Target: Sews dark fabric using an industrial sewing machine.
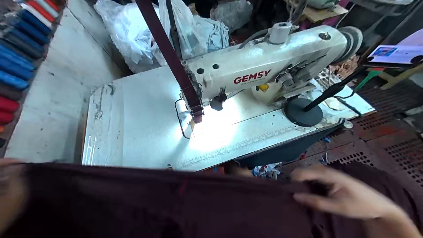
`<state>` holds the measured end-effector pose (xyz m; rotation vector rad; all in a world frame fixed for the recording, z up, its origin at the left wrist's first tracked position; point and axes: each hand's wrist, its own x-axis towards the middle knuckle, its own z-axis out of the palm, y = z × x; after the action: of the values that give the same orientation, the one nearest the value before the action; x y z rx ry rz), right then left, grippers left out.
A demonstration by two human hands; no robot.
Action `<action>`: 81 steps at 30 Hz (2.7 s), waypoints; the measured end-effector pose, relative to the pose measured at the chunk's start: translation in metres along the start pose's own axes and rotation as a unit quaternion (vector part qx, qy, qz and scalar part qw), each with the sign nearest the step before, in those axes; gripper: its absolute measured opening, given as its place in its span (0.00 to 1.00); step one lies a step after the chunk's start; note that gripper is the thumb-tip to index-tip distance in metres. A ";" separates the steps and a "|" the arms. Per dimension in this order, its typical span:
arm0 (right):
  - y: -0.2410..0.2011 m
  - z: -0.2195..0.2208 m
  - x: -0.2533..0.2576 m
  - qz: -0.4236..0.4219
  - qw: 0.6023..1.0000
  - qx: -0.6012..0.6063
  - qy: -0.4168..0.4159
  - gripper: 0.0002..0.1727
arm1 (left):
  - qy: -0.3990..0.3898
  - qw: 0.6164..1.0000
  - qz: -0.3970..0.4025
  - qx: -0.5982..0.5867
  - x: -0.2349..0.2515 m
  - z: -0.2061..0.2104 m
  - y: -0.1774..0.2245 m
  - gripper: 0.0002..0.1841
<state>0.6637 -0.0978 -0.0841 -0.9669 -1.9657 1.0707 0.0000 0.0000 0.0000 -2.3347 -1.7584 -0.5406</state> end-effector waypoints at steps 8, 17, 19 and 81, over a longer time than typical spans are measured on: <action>0.032 -0.031 0.103 0.204 0.871 -0.326 0.305 0.25 | -0.251 0.961 -0.118 0.008 0.068 0.116 0.085 0.19; 0.050 0.098 0.131 0.128 0.896 -0.353 0.235 0.16 | -0.116 0.961 0.180 -0.173 0.069 0.183 0.233 0.17; 0.029 0.101 0.111 0.162 0.903 -0.352 0.186 0.29 | -0.088 0.956 0.188 -0.209 0.063 0.189 0.236 0.16; 0.085 0.077 0.148 0.188 0.851 -0.418 0.256 0.18 | -0.194 0.960 0.150 -0.137 0.065 0.212 0.269 0.47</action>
<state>0.5517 0.0316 -0.1597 -1.9263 -1.7884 0.0108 0.3107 0.0533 -0.1484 -3.0036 -1.4926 -0.3059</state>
